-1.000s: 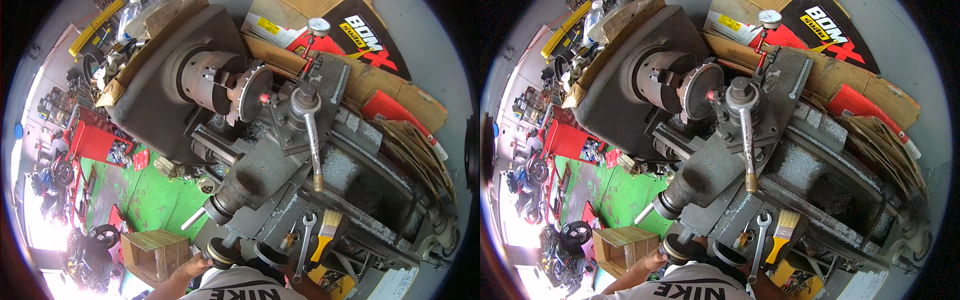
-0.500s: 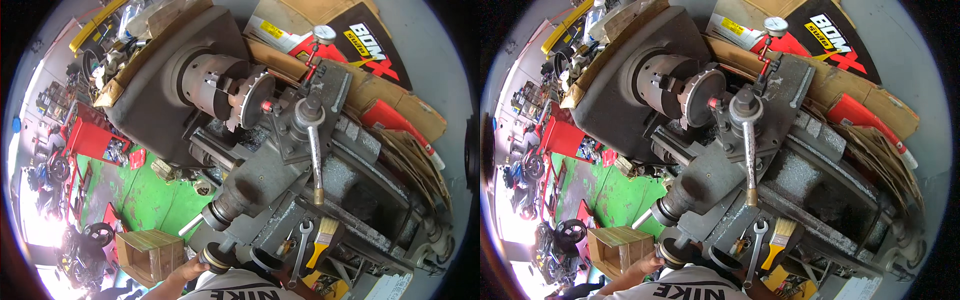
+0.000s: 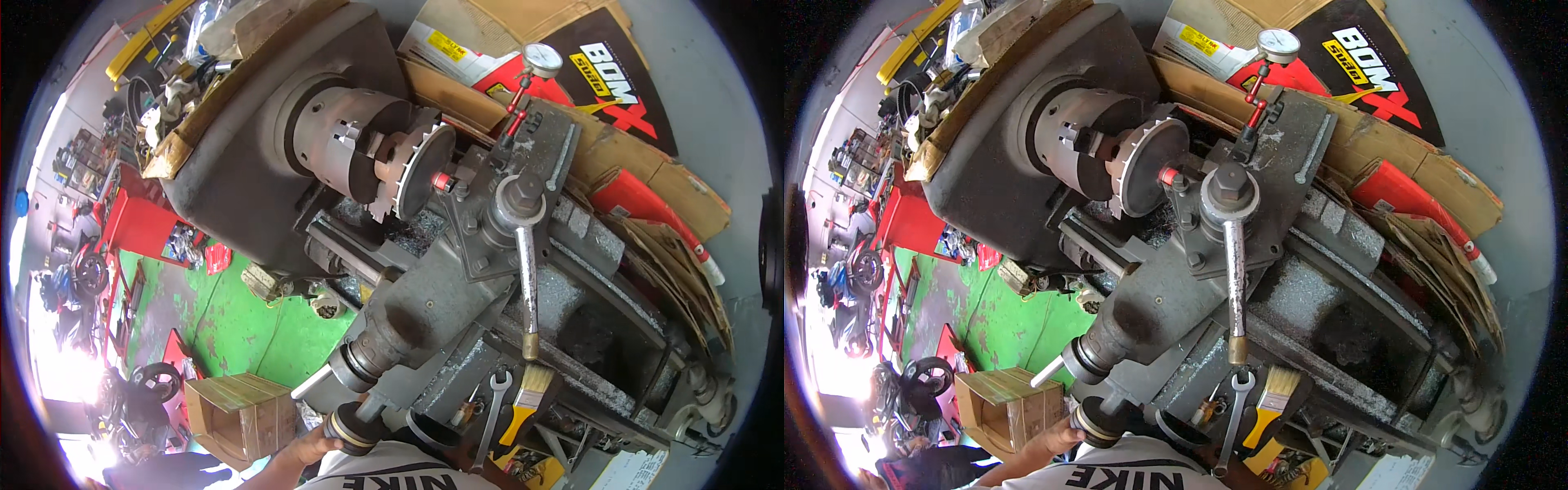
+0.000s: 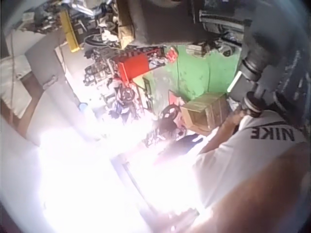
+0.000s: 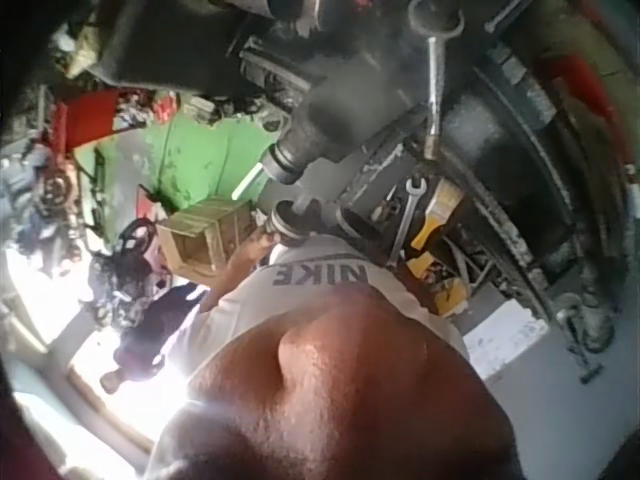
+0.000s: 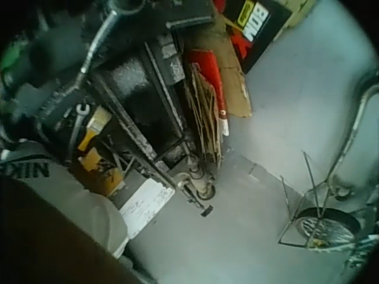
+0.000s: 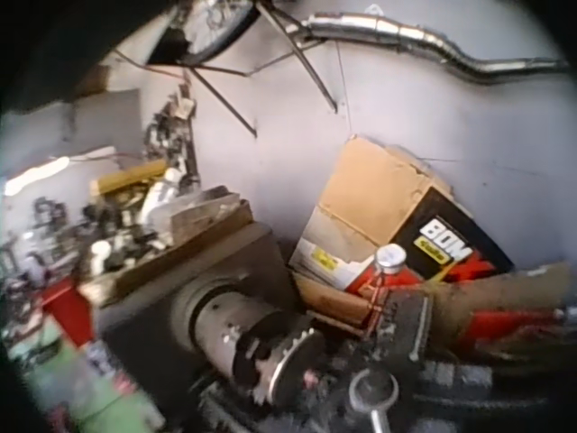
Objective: The person operates a lathe machine, turning on the power switch, positioning the tool post, and turning the handwheels to machine a rotating metal part.
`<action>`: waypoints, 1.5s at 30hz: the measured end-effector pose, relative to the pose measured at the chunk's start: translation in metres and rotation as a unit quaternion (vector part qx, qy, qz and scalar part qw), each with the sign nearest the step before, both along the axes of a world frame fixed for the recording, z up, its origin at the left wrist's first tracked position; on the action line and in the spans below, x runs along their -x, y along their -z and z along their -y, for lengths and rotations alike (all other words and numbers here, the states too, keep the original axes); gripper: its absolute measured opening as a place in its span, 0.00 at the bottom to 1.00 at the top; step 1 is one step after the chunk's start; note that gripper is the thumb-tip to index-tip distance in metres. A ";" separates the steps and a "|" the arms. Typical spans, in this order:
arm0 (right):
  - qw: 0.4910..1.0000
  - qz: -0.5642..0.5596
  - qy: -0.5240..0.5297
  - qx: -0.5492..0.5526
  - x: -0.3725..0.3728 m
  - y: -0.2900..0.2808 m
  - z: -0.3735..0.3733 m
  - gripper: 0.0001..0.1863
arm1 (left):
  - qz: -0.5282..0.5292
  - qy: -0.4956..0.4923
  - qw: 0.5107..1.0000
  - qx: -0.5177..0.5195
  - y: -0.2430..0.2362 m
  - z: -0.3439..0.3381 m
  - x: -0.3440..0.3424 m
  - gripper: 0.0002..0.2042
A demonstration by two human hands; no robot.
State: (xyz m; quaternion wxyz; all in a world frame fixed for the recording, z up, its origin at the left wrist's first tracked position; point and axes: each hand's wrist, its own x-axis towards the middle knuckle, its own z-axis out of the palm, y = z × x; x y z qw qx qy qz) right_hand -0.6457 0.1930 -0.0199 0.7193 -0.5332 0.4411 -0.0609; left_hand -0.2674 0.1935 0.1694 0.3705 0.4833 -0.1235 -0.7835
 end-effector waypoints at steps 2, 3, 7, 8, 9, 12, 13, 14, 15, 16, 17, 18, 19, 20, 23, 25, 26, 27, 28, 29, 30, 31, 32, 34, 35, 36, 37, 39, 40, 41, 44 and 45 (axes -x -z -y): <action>1.000 0.002 -0.005 0.003 0.000 0.003 -0.003 0.35 | 0.001 -0.007 1.000 0.009 -0.001 0.001 0.001 0.44; 1.000 0.003 -0.007 0.003 0.000 0.005 -0.004 0.35 | 0.001 -0.011 1.000 0.014 -0.002 0.001 0.002 0.44; 1.000 0.006 -0.016 0.009 0.000 0.017 -0.010 0.35 | 0.001 -0.007 1.000 0.026 -0.002 0.001 0.002 0.43; 1.000 0.008 -0.020 0.010 0.000 0.020 -0.011 0.35 | 0.002 -0.004 1.000 0.030 -0.002 0.001 0.002 0.42; 1.000 0.010 -0.023 0.011 0.000 0.023 -0.013 0.35 | 0.002 -0.002 0.999 0.035 -0.003 0.002 0.002 0.42; 0.999 0.017 -0.039 0.022 0.003 0.030 -0.018 0.36 | 0.010 -0.003 1.000 0.030 -0.008 0.004 0.003 0.43; 0.999 0.019 -0.043 0.027 0.004 0.031 -0.021 0.36 | 0.013 -0.005 1.000 0.028 -0.011 0.006 0.004 0.43; 0.998 0.029 -0.048 0.037 0.005 0.033 -0.023 0.36 | 0.017 -0.006 1.000 0.025 -0.013 0.007 0.005 0.44; 0.998 0.023 -0.046 0.032 0.007 0.034 -0.025 0.36 | 0.017 -0.005 1.000 0.025 -0.016 0.008 0.006 0.44; 0.998 0.034 -0.038 0.040 0.007 0.038 -0.025 0.36 | 0.044 -0.004 0.999 0.026 -0.020 0.008 0.007 0.44; 0.998 0.043 -0.030 0.047 0.007 0.041 -0.026 0.36 | 0.071 -0.002 0.997 0.027 -0.022 0.008 0.008 0.44; 0.997 0.054 -0.022 0.059 0.005 0.047 -0.025 0.36 | 0.098 -0.001 0.995 0.029 -0.024 0.007 0.009 0.45; 0.995 0.069 -0.016 0.074 0.003 0.054 -0.024 0.37 | 0.119 -0.006 0.992 0.043 -0.025 0.006 0.010 0.45; 0.992 0.090 -0.009 0.091 0.000 0.063 -0.022 0.37 | 0.125 -0.001 0.992 0.029 -0.025 0.004 0.010 0.45; 0.840 0.381 0.039 0.385 -0.014 0.094 -0.011 0.37 | 0.163 0.001 0.985 0.053 -0.018 -0.004 0.009 0.46; 0.840 0.379 0.042 0.386 -0.018 0.110 -0.010 0.38 | 0.175 0.001 0.983 0.061 -0.010 -0.009 0.007 0.46; 0.840 0.377 0.046 0.387 -0.017 0.115 -0.012 0.38 | 0.171 0.003 0.983 0.063 -0.006 -0.011 0.006 0.46; 0.840 0.375 0.050 0.388 -0.017 0.120 -0.013 0.38 | 0.166 0.005 0.984 0.066 -0.003 -0.012 0.004 0.46; 0.841 0.372 0.055 0.389 -0.015 0.123 -0.015 0.38 | 0.162 0.008 0.984 0.069 -0.002 -0.013 0.003 0.46; 0.842 0.369 0.059 0.390 -0.012 0.125 -0.018 0.38 | 0.157 0.010 0.985 0.071 -0.001 -0.013 0.002 0.47; 0.842 0.366 0.063 0.392 -0.010 0.126 -0.021 0.39 | 0.156 0.011 0.985 0.072 -0.002 -0.013 0.002 0.47; 0.842 0.364 0.067 0.393 -0.007 0.127 -0.024 0.39 | 0.185 0.027 0.979 0.078 -0.004 -0.012 0.003 0.47; 0.842 0.362 0.071 0.394 -0.005 0.129 -0.025 0.39 | 0.213 0.042 0.972 0.083 -0.007 -0.011 0.004 0.48; 0.843 0.358 0.080 0.394 -0.004 0.132 -0.026 0.39 | 0.269 0.074 0.956 0.093 -0.016 -0.008 0.009 0.48; 0.843 0.356 0.084 0.395 -0.004 0.133 -0.025 0.40 | 0.269 0.075 0.956 0.093 -0.021 -0.006 0.012 0.48; 0.843 0.354 0.089 0.396 -0.004 0.132 -0.024 0.40 | 0.286 0.070 0.950 0.101 -0.025 -0.004 0.015 0.49; 0.843 0.352 0.093 0.397 -0.005 0.130 -0.023 0.40 | 0.302 0.065 0.945 0.110 -0.029 -0.003 0.018 0.50; 0.842 0.350 0.100 0.399 -0.006 0.119 -0.021 0.40 | 0.339 0.059 0.929 0.135 -0.033 -0.002 0.022 0.51; 0.842 0.348 0.103 0.400 -0.005 0.110 -0.020 0.41 | 0.336 0.053 0.932 0.128 -0.034 -0.002 0.023 0.51; 0.842 0.346 0.106 0.400 -0.005 0.100 -0.019 0.41 | 0.365 0.070 0.920 0.123 -0.034 -0.003 0.024 0.52; 0.964 0.160 0.108 0.180 0.000 0.059 -0.020 0.39 | 0.447 0.119 0.880 0.109 -0.030 -0.007 0.023 0.54; 0.972 0.141 0.109 0.155 -0.001 0.049 -0.018 0.39 | 0.447 0.119 0.880 0.109 -0.029 -0.008 0.023 0.54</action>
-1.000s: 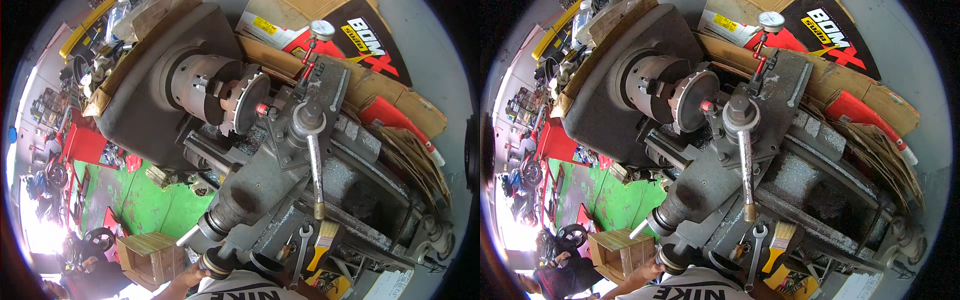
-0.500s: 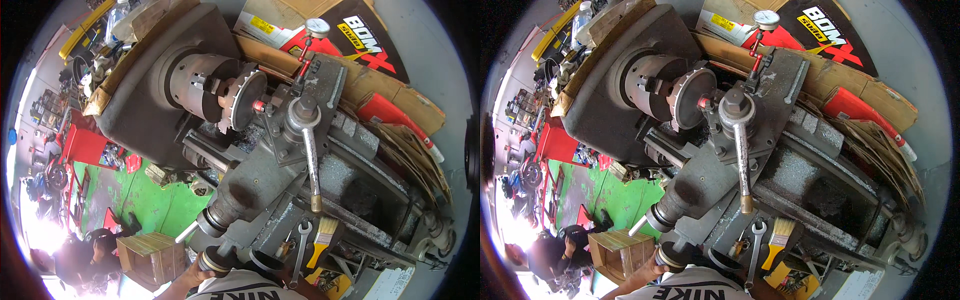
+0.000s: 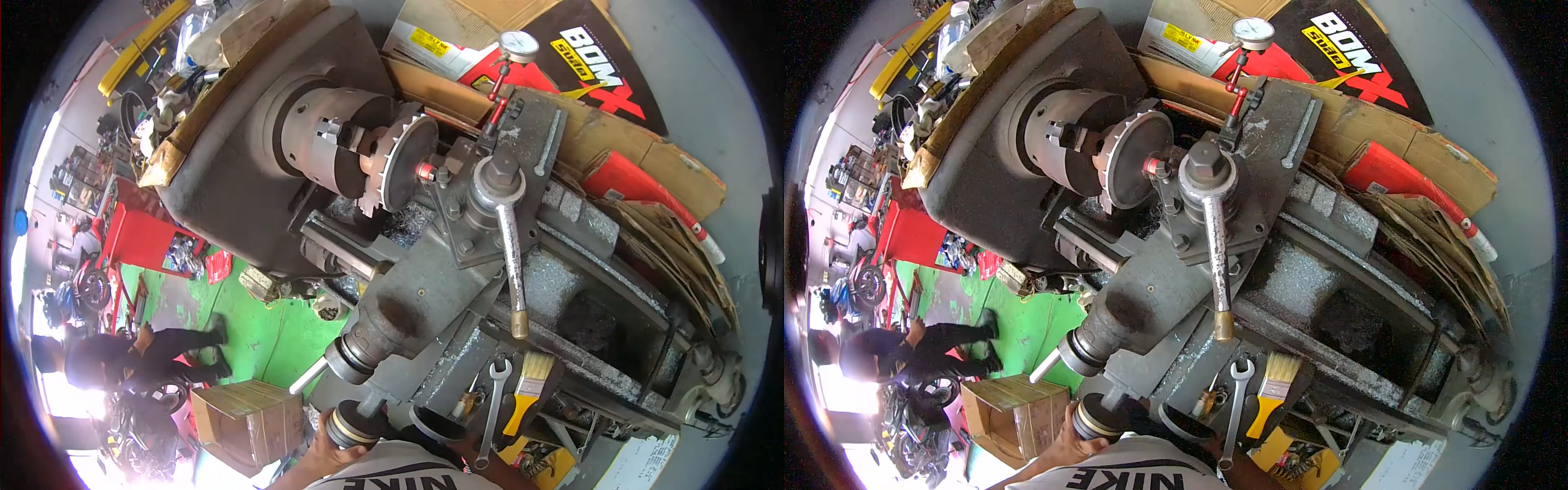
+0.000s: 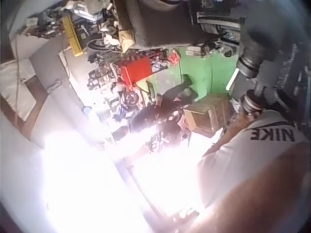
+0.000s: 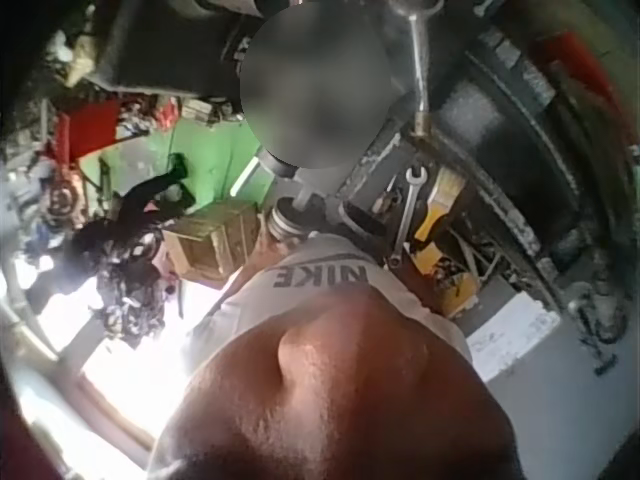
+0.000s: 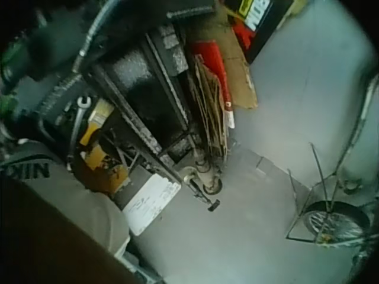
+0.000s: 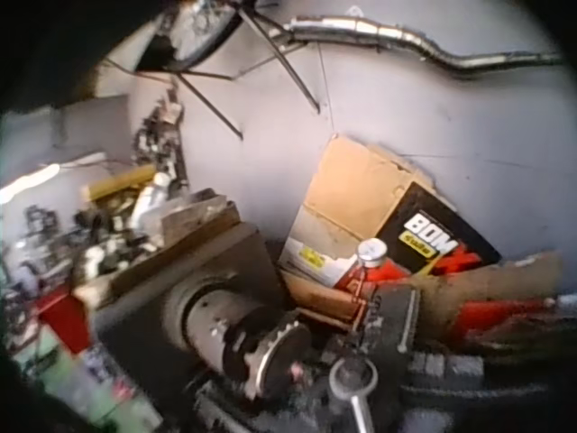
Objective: The person operates a lathe machine, turning on the power switch, positioning the tool post, and turning the handwheels to machine a rotating metal part.
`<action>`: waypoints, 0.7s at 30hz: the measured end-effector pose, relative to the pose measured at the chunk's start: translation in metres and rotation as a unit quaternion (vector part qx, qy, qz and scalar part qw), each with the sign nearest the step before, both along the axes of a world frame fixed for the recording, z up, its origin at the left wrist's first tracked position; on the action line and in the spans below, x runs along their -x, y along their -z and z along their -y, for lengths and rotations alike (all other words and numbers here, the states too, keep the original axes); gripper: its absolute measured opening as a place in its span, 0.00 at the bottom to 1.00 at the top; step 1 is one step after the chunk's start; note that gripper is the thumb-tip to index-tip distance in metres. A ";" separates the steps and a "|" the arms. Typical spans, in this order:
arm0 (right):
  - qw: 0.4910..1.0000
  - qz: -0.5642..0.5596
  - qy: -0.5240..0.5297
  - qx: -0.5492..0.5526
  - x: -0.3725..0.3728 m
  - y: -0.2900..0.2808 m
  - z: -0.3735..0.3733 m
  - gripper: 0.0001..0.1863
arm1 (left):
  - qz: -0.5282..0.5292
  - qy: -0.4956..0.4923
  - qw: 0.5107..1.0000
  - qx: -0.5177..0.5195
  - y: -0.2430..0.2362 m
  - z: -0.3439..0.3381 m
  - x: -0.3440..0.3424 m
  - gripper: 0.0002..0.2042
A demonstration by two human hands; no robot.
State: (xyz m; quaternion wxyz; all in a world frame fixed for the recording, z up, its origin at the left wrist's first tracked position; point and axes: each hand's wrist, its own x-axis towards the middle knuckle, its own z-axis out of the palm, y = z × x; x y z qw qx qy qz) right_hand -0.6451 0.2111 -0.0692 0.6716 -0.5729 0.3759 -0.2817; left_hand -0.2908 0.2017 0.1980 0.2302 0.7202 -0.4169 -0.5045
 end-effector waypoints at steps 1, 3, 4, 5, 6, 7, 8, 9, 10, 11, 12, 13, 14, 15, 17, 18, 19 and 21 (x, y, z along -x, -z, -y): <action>1.000 -0.014 -0.001 -0.021 0.001 -0.010 0.000 0.39 | 0.002 -0.004 1.000 0.006 0.002 -0.001 0.000 0.55; 0.999 -0.026 0.003 -0.042 0.000 -0.022 0.002 0.38 | 0.005 -0.012 1.000 0.016 0.004 -0.004 0.000 0.55; 0.999 -0.027 0.006 -0.045 0.000 -0.025 0.001 0.37 | 0.001 -0.017 1.000 0.024 0.004 -0.004 0.001 0.55; 0.999 -0.027 0.009 -0.046 0.000 -0.025 0.002 0.37 | 0.006 -0.016 1.000 0.022 0.004 -0.004 0.001 0.55; 0.999 -0.023 0.012 -0.043 -0.001 -0.025 0.002 0.36 | 0.004 -0.014 1.000 0.021 0.003 -0.004 0.001 0.55; 0.999 -0.019 0.016 -0.038 -0.002 -0.024 0.004 0.36 | 0.001 -0.013 1.000 0.021 0.003 -0.004 0.002 0.55; 0.999 -0.013 0.019 -0.029 -0.003 -0.023 0.006 0.36 | -0.002 -0.012 1.000 0.021 0.003 -0.003 0.002 0.55; 1.000 -0.006 0.023 -0.021 -0.005 -0.022 0.010 0.35 | -0.010 -0.017 0.999 0.031 0.002 -0.002 0.002 0.55; 1.000 0.000 0.024 -0.016 -0.007 -0.023 0.015 0.35 | -0.003 -0.015 1.000 0.022 0.002 -0.002 0.002 0.55; 1.000 0.018 0.025 0.003 -0.009 -0.026 0.021 0.35 | -0.002 -0.011 1.000 0.027 0.002 -0.001 0.002 0.55; 0.998 0.044 0.026 0.030 -0.012 -0.030 0.027 0.34 | -0.001 -0.007 0.999 0.032 0.003 -0.001 0.002 0.55; 0.993 0.082 0.026 0.079 -0.014 -0.037 0.032 0.34 | -0.001 -0.003 0.999 0.037 0.004 -0.001 0.001 0.55; 0.977 0.136 0.031 0.160 -0.017 -0.043 0.038 0.34 | -0.009 -0.001 0.999 0.054 0.005 -0.001 0.001 0.55; 0.956 0.182 0.039 0.225 -0.018 -0.053 0.040 0.33 | -0.002 -0.003 0.999 0.046 0.006 -0.001 0.001 0.55; 0.984 0.137 0.052 0.105 -0.019 -0.070 0.038 0.33 | -0.012 -0.003 0.999 0.050 0.007 -0.001 0.000 0.55; 0.995 0.031 0.060 -0.071 -0.018 -0.077 0.036 0.33 | -0.018 -0.001 0.999 0.050 0.007 -0.001 0.000 0.55; 0.965 -0.077 0.065 -0.242 -0.016 -0.083 0.030 0.33 | -0.019 0.005 0.998 0.057 0.006 -0.001 -0.001 0.55; 0.970 -0.088 0.059 -0.218 -0.014 -0.083 0.022 0.33 | -0.023 0.001 0.998 0.052 0.005 -0.001 -0.001 0.55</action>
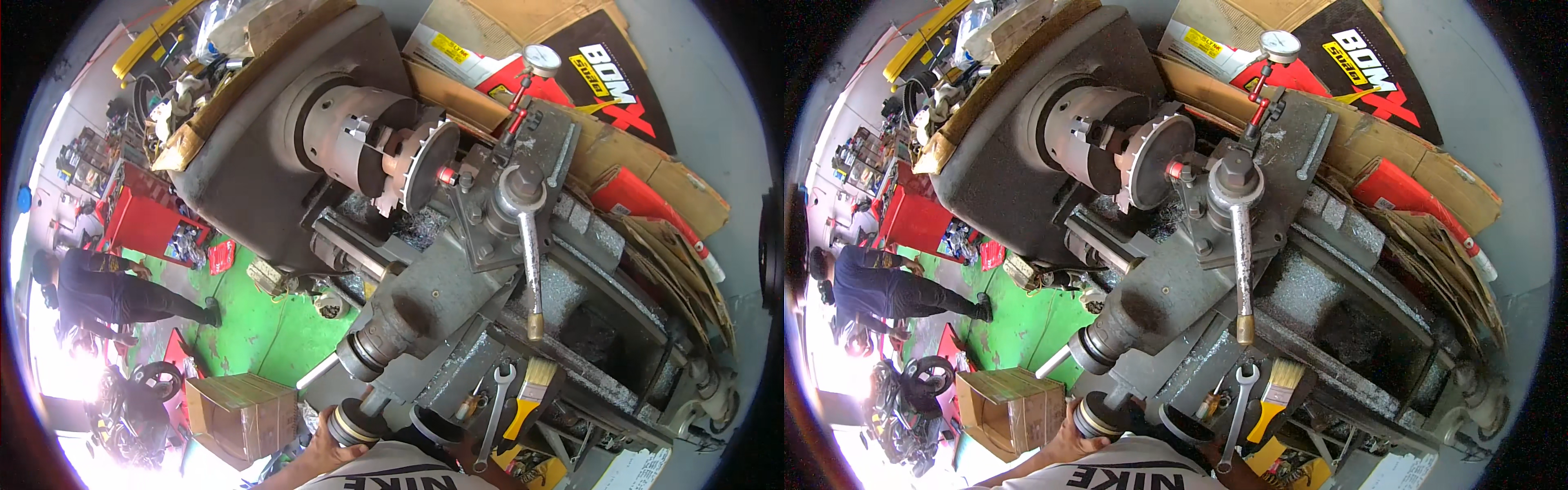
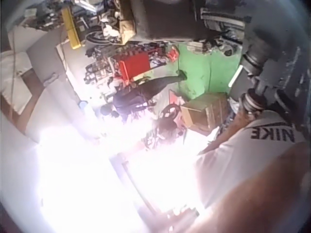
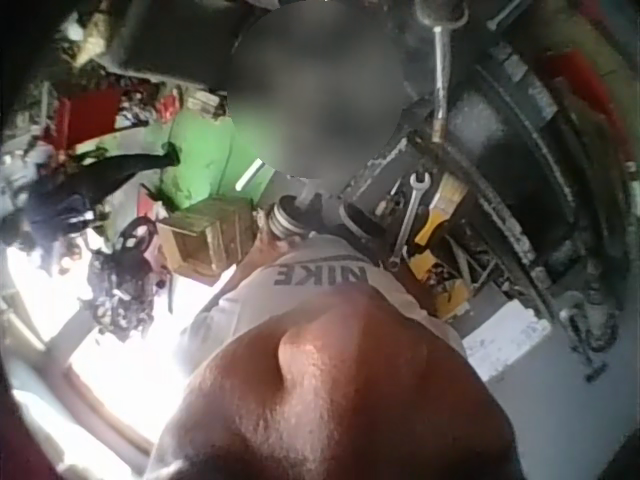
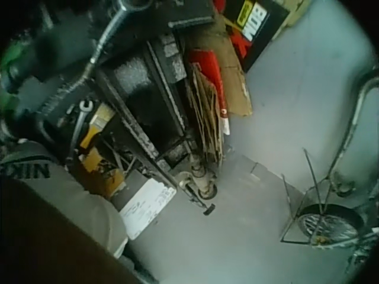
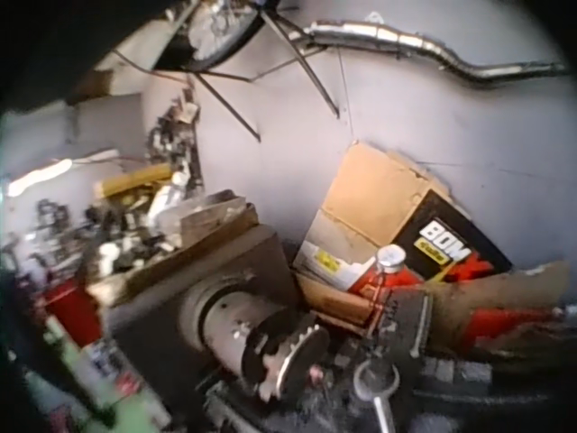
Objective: The person operates a lathe machine, turning on the power switch, positioning the tool post, and turning the handwheels to machine a rotating metal part.
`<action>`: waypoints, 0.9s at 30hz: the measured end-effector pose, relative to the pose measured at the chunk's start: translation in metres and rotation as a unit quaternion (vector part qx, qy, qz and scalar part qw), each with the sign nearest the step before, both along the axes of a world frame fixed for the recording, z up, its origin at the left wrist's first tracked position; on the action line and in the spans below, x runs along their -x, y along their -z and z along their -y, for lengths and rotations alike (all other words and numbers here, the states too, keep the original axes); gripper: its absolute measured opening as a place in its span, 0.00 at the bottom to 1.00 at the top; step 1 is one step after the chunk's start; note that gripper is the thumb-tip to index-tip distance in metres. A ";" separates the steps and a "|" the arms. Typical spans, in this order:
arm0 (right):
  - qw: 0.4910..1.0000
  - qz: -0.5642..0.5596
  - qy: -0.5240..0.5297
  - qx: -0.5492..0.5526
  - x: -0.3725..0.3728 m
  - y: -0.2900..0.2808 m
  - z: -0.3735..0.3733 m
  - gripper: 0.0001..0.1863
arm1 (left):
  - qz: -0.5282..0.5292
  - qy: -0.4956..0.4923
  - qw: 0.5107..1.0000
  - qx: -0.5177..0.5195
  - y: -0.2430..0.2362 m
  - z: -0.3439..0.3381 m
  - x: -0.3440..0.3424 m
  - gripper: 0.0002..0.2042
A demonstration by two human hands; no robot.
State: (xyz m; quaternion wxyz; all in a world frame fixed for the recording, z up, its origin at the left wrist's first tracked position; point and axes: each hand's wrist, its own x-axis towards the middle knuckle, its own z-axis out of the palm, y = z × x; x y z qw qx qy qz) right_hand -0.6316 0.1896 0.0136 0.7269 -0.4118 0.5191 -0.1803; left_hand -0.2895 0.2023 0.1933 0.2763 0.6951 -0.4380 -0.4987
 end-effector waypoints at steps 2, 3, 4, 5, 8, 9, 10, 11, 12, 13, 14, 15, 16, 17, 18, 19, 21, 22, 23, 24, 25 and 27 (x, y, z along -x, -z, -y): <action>0.998 -0.020 -0.022 0.047 0.003 0.008 -0.006 0.33 | 0.003 0.000 1.000 0.001 -0.002 0.001 0.000 0.55; 0.997 -0.031 -0.032 0.068 0.004 0.014 -0.009 0.33 | 0.008 0.008 1.000 0.002 -0.003 0.001 0.001 0.55; 0.997 -0.032 -0.031 0.068 0.004 0.019 -0.010 0.33 | 0.003 0.002 1.000 -0.001 -0.004 0.001 0.001 0.55; 0.991 0.001 -0.034 0.131 0.005 0.024 -0.011 0.34 | 0.006 0.000 1.000 -0.006 -0.004 0.001 0.002 0.55; 0.954 0.085 -0.039 0.284 0.004 0.027 -0.013 0.36 | 0.017 -0.006 1.000 -0.021 -0.003 0.001 0.003 0.55; 0.943 0.102 -0.039 0.314 0.003 0.025 -0.012 0.36 | 0.018 -0.005 1.000 -0.022 -0.003 0.000 0.003 0.55; 0.966 0.117 0.000 0.232 0.002 0.021 -0.013 0.37 | 0.014 -0.004 1.000 -0.019 -0.002 0.000 0.003 0.55; 0.979 0.132 0.039 0.150 0.001 0.017 -0.013 0.37 | 0.012 -0.004 1.000 -0.014 -0.002 0.000 0.003 0.55; 0.984 0.147 0.077 0.066 0.001 0.013 -0.013 0.38 | 0.010 -0.004 1.000 -0.010 -0.002 0.000 0.003 0.56; 0.987 0.132 0.096 -0.014 0.001 0.009 -0.013 0.38 | -0.002 -0.010 1.000 -0.004 -0.002 0.001 0.003 0.56; 0.980 0.162 0.117 -0.018 0.002 0.006 -0.012 0.39 | 0.008 -0.001 1.000 -0.006 -0.003 0.001 0.003 0.56; 0.986 0.134 0.098 -0.019 0.004 0.005 -0.012 0.39 | 0.014 -0.002 1.000 -0.006 -0.004 0.002 0.004 0.56; 0.991 0.107 0.078 -0.020 0.004 0.005 -0.011 0.39 | 0.021 -0.003 1.000 -0.006 -0.005 0.003 0.005 0.55; 0.995 0.079 0.059 -0.022 0.006 0.006 -0.011 0.39 | 0.027 -0.004 1.000 -0.007 -0.007 0.004 0.006 0.55; 0.998 0.052 0.039 -0.023 0.004 0.009 -0.011 0.39 | 0.029 -0.009 1.000 -0.003 -0.009 0.005 0.007 0.55; 0.999 0.024 0.027 -0.033 0.006 0.012 -0.012 0.41 | 0.035 -0.003 0.999 -0.007 -0.010 0.005 0.008 0.55; 1.000 -0.016 0.004 0.011 0.003 0.023 -0.014 0.40 | 0.020 -0.013 1.000 -0.012 -0.013 0.007 0.011 0.55; 0.999 0.029 0.027 0.028 -0.001 0.028 -0.016 0.34 | 0.012 -0.019 1.000 -0.012 -0.014 0.007 0.011 0.55; 0.995 0.075 0.051 0.043 -0.001 0.032 -0.018 0.29 | -0.001 -0.026 1.000 -0.004 -0.015 0.006 0.011 0.55; 0.995 0.074 0.053 0.043 -0.002 0.036 -0.020 0.29 | 0.005 -0.022 1.000 -0.014 -0.015 0.006 0.011 0.55; 0.995 -0.017 0.001 0.100 -0.001 0.039 -0.020 0.28 | 0.003 -0.023 1.000 -0.017 -0.015 0.006 0.010 0.56; 0.978 -0.118 -0.049 0.164 0.000 0.041 -0.020 0.27 | -0.001 -0.025 0.999 -0.022 -0.013 0.005 0.009 0.57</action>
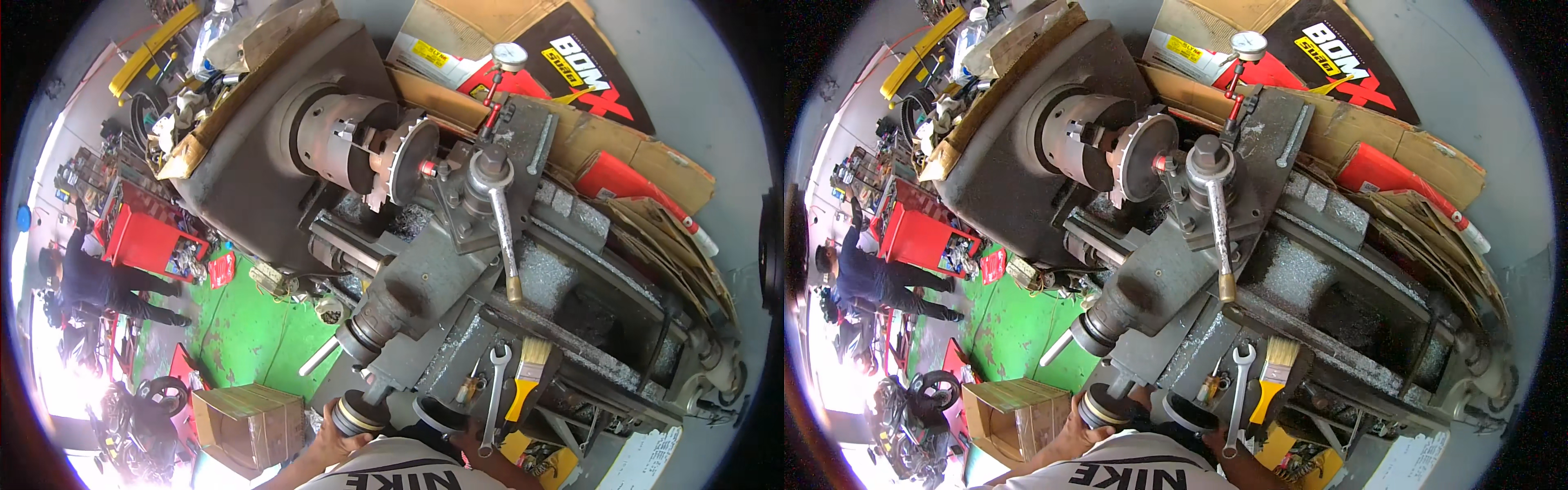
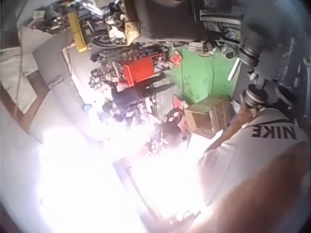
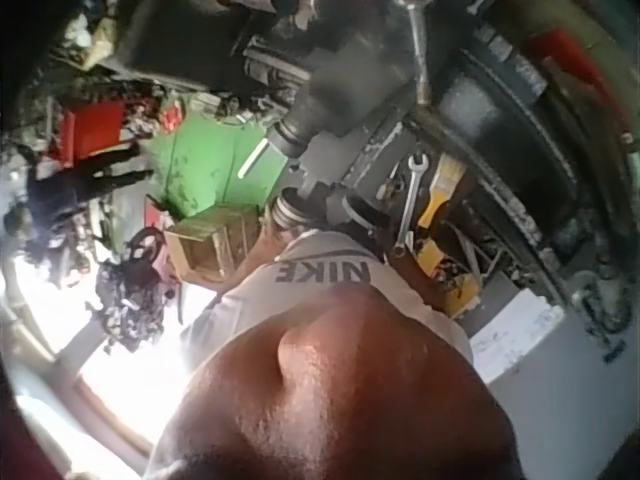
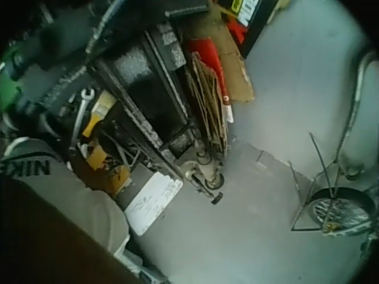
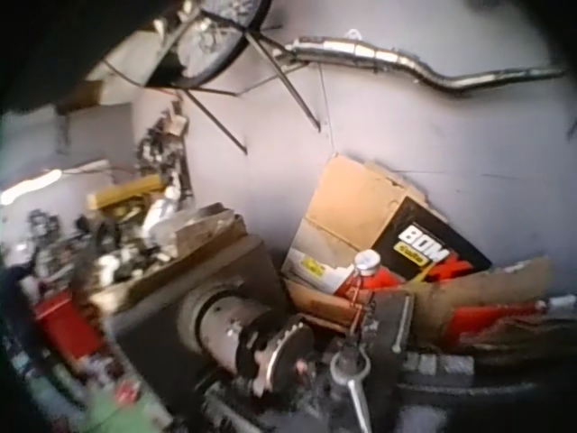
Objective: The person operates a lathe machine, turning on the power switch, positioning the tool post, and turning the handwheels to machine a rotating metal part.
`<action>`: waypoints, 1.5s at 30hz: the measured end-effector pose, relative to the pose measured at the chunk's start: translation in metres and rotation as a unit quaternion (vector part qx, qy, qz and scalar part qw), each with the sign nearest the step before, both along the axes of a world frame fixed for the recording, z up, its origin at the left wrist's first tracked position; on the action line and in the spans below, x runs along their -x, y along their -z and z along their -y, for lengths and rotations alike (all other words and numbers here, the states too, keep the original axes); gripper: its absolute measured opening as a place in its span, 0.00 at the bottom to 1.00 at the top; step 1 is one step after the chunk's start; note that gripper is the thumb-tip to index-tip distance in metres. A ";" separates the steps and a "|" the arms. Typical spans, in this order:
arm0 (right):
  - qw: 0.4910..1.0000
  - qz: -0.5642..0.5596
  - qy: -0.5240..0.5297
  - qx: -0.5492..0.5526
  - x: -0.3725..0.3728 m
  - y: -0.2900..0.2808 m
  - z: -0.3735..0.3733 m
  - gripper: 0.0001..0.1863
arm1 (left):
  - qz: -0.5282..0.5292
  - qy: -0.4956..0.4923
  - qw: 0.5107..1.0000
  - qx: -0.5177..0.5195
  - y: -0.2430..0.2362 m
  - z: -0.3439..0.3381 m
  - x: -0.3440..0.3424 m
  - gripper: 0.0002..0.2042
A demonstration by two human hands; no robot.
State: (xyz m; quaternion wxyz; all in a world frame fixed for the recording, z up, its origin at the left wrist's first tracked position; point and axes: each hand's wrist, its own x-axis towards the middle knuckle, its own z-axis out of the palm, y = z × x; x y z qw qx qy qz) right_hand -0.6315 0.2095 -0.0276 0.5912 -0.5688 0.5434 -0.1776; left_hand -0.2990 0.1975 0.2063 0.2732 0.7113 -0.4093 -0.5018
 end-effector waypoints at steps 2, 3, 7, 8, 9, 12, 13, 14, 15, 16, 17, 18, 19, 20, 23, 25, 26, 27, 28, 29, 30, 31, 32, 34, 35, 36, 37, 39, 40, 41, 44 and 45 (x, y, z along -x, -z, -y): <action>1.000 0.008 0.013 -0.002 0.002 0.000 0.003 0.25 | 0.000 -0.001 1.000 0.002 0.003 0.000 -0.001 0.57; 1.000 0.010 0.016 -0.004 0.003 -0.001 0.006 0.25 | 0.003 0.010 1.000 0.015 0.005 0.000 -0.003 0.58; 1.000 0.001 0.027 -0.014 0.002 -0.003 0.011 0.22 | 0.017 0.062 0.996 0.063 0.014 -0.001 -0.020 0.61; 0.999 -0.002 0.029 -0.021 0.003 -0.002 0.009 0.22 | 0.025 0.086 0.995 0.053 0.013 -0.004 -0.031 0.62; 0.999 -0.013 0.037 -0.029 0.006 -0.002 0.008 0.21 | 0.068 0.107 0.992 -0.015 0.012 -0.004 -0.047 0.61; 0.994 -0.059 0.068 -0.057 0.020 -0.001 -0.003 0.20 | 0.034 0.025 0.994 -0.097 -0.002 0.000 -0.111 0.51; 0.991 -0.079 0.084 -0.064 0.026 0.000 -0.006 0.19 | 0.146 0.021 0.985 -0.087 -0.009 0.011 -0.141 0.40; 0.988 -0.097 0.102 -0.071 0.031 -0.001 -0.012 0.19 | 0.271 0.006 0.963 -0.003 -0.017 0.025 -0.171 0.29; 0.983 -0.114 0.120 -0.079 0.034 -0.001 -0.017 0.18 | 0.329 -0.041 0.938 0.105 -0.027 0.043 -0.204 0.20; 0.978 -0.128 0.139 -0.087 0.037 -0.003 -0.023 0.18 | 0.380 -0.095 0.913 0.118 -0.038 0.065 -0.237 0.17; 0.972 -0.144 0.160 -0.095 0.037 -0.005 -0.031 0.17 | 0.442 -0.095 0.872 0.188 -0.051 0.091 -0.271 0.17; 0.966 -0.156 0.180 -0.105 0.035 -0.009 -0.040 0.17 | 0.455 -0.123 0.856 0.212 -0.063 0.118 -0.303 0.17; 0.959 -0.164 0.199 -0.116 0.030 -0.014 -0.051 0.17 | 0.488 -0.104 0.807 0.315 -0.074 0.149 -0.333 0.16; 0.953 -0.171 0.214 -0.130 0.021 -0.020 -0.062 0.16 | 0.524 -0.100 0.774 0.340 -0.084 0.176 -0.361 0.16; 0.935 -0.180 0.244 -0.183 -0.018 -0.050 -0.097 0.15 | 0.604 -0.125 0.739 0.271 -0.098 0.252 -0.425 0.19; 0.926 -0.179 0.244 -0.227 -0.056 -0.080 -0.113 0.15 | 0.597 -0.112 0.743 0.282 -0.091 0.282 -0.454 0.23; 0.921 -0.177 0.239 -0.251 -0.077 -0.099 -0.116 0.15 | 0.585 -0.101 0.763 0.257 -0.085 0.290 -0.466 0.24; 0.917 -0.173 0.228 -0.277 -0.099 -0.123 -0.113 0.15 | 0.575 -0.089 0.774 0.251 -0.075 0.293 -0.475 0.24; 0.913 -0.168 0.216 -0.303 -0.120 -0.150 -0.106 0.14 | 0.566 -0.077 0.775 0.271 -0.068 0.295 -0.484 0.24; 0.906 -0.167 0.201 -0.333 -0.143 -0.180 -0.093 0.14 | 0.557 -0.068 0.775 0.293 -0.059 0.294 -0.491 0.24; 0.905 -0.169 0.172 -0.352 -0.162 -0.214 -0.075 0.14 | 0.547 -0.065 0.771 0.318 -0.050 0.292 -0.498 0.24; 0.911 -0.188 0.118 -0.349 -0.184 -0.248 -0.055 0.14 | 0.540 -0.056 0.753 0.372 -0.041 0.289 -0.502 0.24; 0.903 -0.178 0.100 -0.378 -0.203 -0.284 -0.032 0.14 | 0.483 -0.085 0.773 0.403 -0.030 0.282 -0.504 0.21; 0.935 -0.184 -0.047 -0.301 -0.240 -0.348 0.014 0.14 | 0.422 -0.111 0.777 0.453 -0.003 0.262 -0.501 0.19; 0.954 -0.183 -0.162 -0.170 -0.259 -0.374 0.037 0.15 | 0.410 -0.131 0.785 0.445 0.017 0.249 -0.492 0.17; 0.948 -0.172 -0.269 -0.024 -0.279 -0.394 0.058 0.15 | 0.398 -0.151 0.792 0.437 0.038 0.236 -0.481 0.17; 0.941 -0.194 -0.265 0.078 -0.304 -0.405 0.072 0.14 | 0.409 -0.112 0.809 0.406 0.061 0.223 -0.466 0.20; 0.907 -0.194 -0.243 0.285 -0.355 -0.406 0.101 0.09 | 0.316 0.025 0.876 0.364 0.107 0.201 -0.432 0.29; 0.875 -0.209 -0.232 0.369 -0.378 -0.398 0.120 0.08 | 0.269 0.092 0.897 0.339 0.128 0.194 -0.413 0.32; 0.832 -0.219 -0.228 0.455 -0.399 -0.386 0.142 0.08 | 0.256 0.119 0.890 0.357 0.146 0.191 -0.393 0.39; 0.766 -0.301 -0.212 0.527 -0.447 -0.337 0.212 0.10 | 0.102 0.075 0.912 0.391 0.177 0.191 -0.348 0.43; 0.726 -0.343 -0.219 0.554 -0.459 -0.320 0.231 0.13 | 0.086 0.063 0.919 0.380 0.181 0.194 -0.339 0.42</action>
